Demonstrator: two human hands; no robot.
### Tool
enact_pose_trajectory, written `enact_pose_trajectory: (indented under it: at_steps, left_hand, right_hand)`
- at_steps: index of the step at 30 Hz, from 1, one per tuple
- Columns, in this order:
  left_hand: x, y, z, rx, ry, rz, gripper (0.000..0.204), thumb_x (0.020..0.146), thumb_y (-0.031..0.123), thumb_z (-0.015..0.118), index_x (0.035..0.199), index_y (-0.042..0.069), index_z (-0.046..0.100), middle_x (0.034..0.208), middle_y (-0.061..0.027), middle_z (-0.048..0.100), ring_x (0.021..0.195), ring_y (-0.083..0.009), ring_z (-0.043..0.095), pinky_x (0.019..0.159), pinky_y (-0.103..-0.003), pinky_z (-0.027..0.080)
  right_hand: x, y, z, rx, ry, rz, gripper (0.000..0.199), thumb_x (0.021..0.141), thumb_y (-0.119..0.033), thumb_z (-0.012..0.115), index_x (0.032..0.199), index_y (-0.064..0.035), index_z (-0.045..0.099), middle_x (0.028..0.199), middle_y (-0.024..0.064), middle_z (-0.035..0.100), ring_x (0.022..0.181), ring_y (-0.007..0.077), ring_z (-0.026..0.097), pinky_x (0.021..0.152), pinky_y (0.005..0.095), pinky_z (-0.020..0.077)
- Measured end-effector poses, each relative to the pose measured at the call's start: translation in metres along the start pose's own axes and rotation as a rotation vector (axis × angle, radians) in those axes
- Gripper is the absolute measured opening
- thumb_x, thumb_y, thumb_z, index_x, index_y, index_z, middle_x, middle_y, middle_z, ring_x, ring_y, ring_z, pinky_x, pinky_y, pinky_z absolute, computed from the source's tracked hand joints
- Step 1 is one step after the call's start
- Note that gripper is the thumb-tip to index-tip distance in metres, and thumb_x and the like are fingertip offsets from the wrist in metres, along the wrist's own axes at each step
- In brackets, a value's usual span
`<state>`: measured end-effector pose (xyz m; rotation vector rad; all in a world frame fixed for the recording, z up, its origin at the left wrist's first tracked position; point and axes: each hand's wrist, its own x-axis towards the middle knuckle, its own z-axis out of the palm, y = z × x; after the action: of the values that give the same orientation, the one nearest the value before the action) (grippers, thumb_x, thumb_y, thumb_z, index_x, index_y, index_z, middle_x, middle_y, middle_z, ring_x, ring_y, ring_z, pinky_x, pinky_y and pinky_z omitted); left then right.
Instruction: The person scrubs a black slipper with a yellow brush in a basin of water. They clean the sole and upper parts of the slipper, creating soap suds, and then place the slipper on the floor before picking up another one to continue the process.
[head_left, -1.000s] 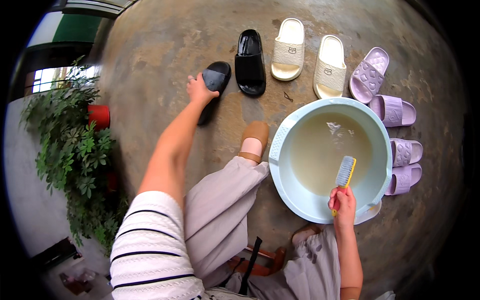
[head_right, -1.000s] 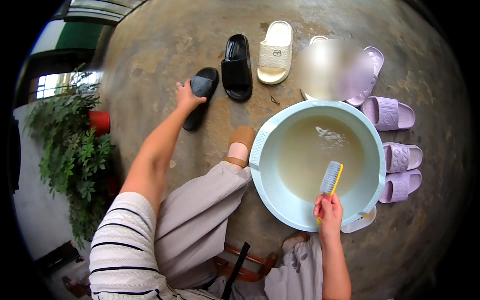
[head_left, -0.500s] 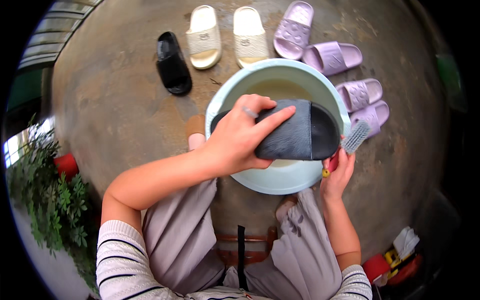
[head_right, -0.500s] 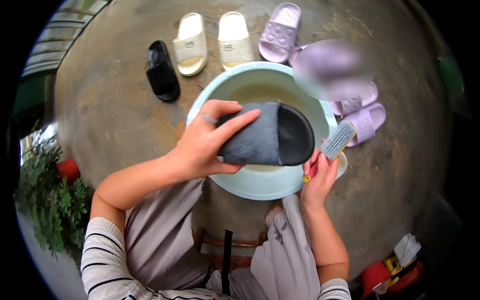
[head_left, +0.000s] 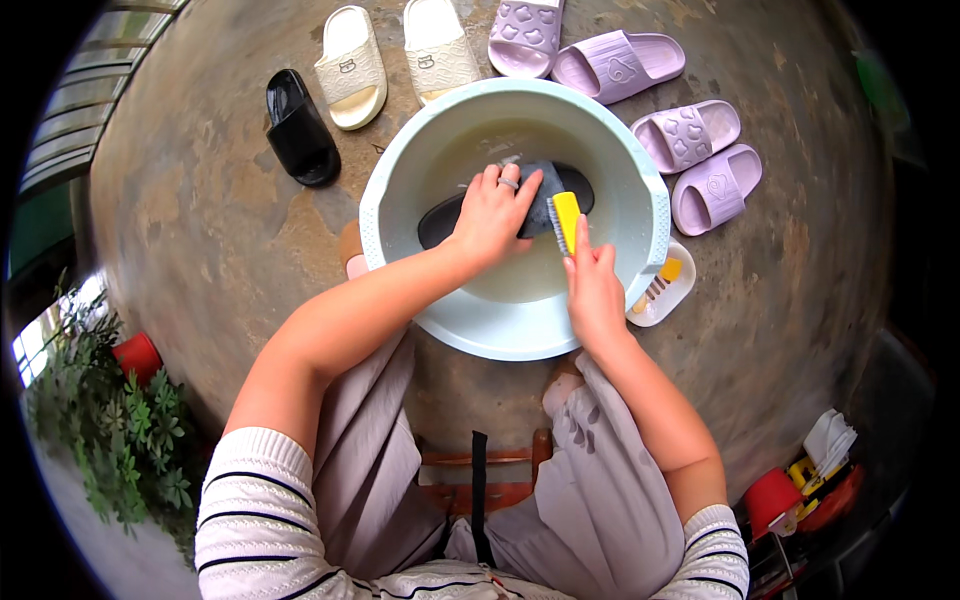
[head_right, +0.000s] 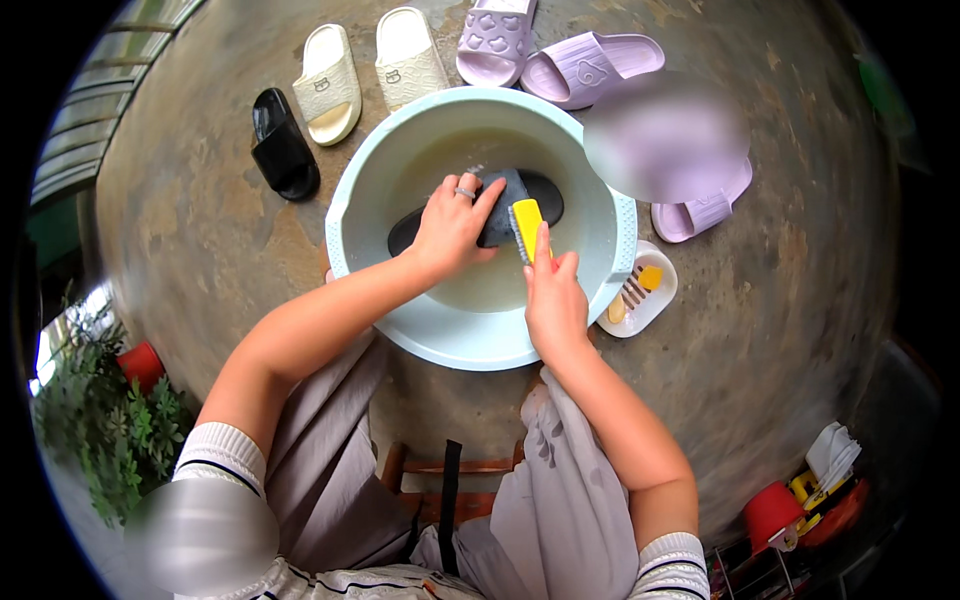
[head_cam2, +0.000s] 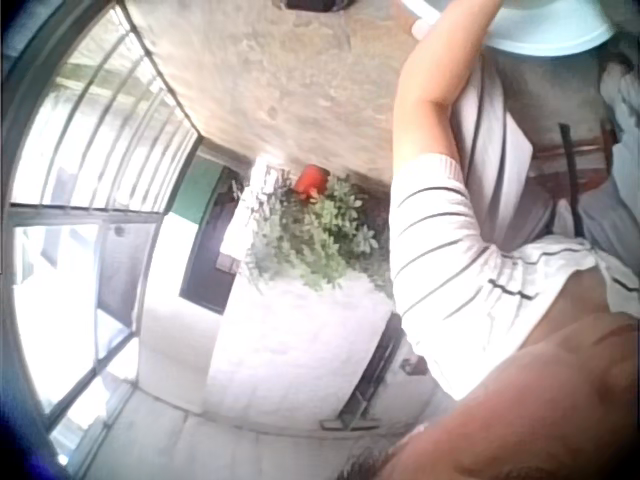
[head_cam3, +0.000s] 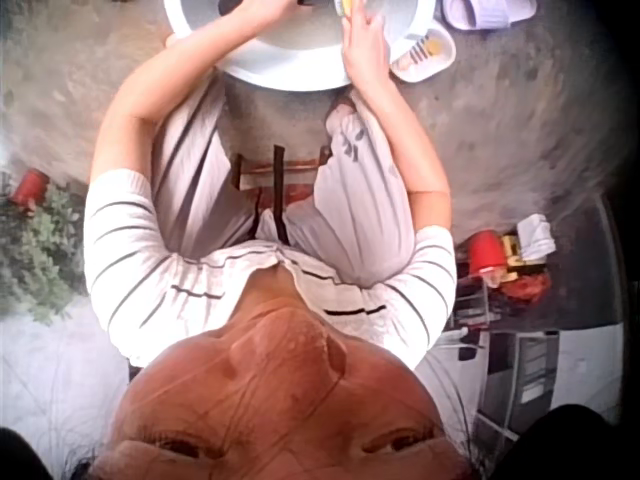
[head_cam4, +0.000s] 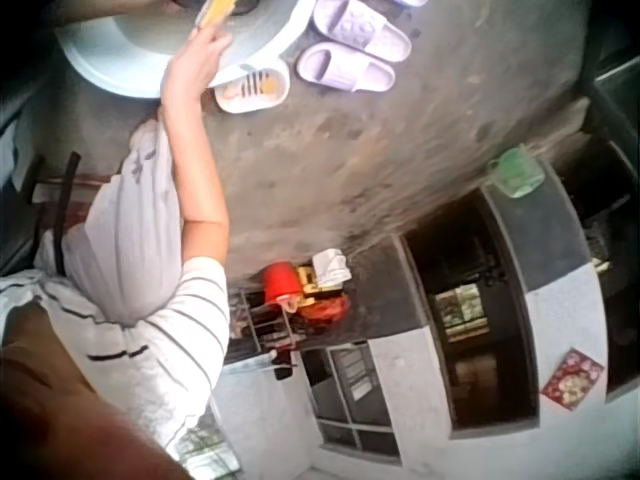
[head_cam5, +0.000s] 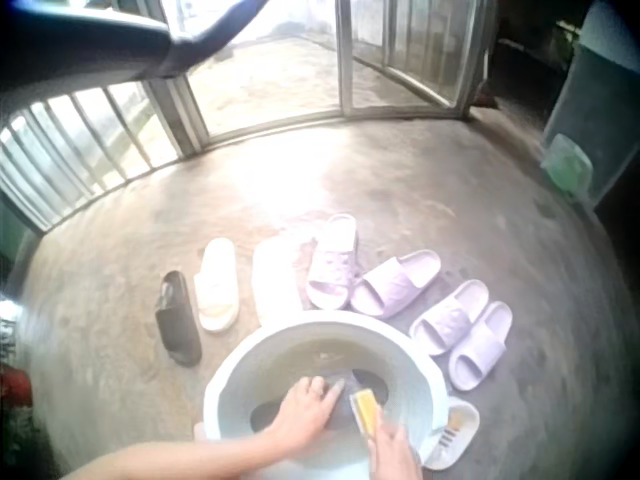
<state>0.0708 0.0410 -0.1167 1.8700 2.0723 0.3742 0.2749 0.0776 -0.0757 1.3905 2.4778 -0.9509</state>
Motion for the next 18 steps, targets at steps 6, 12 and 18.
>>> enact_pose_trajectory:
  at_steps: [6, 12, 18]
  left_hand:
    - [0.009, -0.001, 0.018, 0.118, -0.113, -0.042, 0.104, 0.059, 0.036, 0.092, 0.148, 0.005, 0.047, 0.123, -0.016, 0.055, 0.113, -0.0343, 0.052, 0.099, -0.045, 0.047]
    - [0.003, -0.002, 0.023, 0.191, -0.13, -0.045, 0.111, 0.064, 0.043, 0.091, 0.155, 0.007, 0.038, 0.131, -0.0173, 0.053, 0.125, -0.035, 0.048, 0.106, -0.047, 0.043]
    - [0.002, 0.0, 0.026, 0.228, -0.131, -0.053, 0.116, 0.068, 0.047, 0.088, 0.158, 0.003, 0.03, 0.141, -0.0238, 0.048, 0.132, -0.0392, 0.047, 0.111, -0.051, 0.043]
  right_hand:
    - [0.031, 0.009, 0.038, -0.365, -0.129, 0.042, 0.078, 0.096, -0.01, 0.059, 0.161, 0.0053, 0.019, 0.105, 0.0211, 0.056, 0.076, 0.0325, 0.071, 0.062, 0.0378, 0.0604]
    - [0.048, 0.011, 0.058, -0.556, -0.065, -0.005, 0.081, 0.091, -0.008, 0.062, 0.158, 0.0117, 0.021, 0.101, 0.0181, 0.06, 0.071, 0.0244, 0.072, 0.059, 0.0306, 0.0607]
    - [0.064, 0.01, 0.069, -0.556, -0.003, 0.037, 0.082, 0.09, -0.007, 0.063, 0.159, 0.0091, 0.021, 0.103, 0.0184, 0.058, 0.072, 0.0259, 0.072, 0.058, 0.0319, 0.0603]
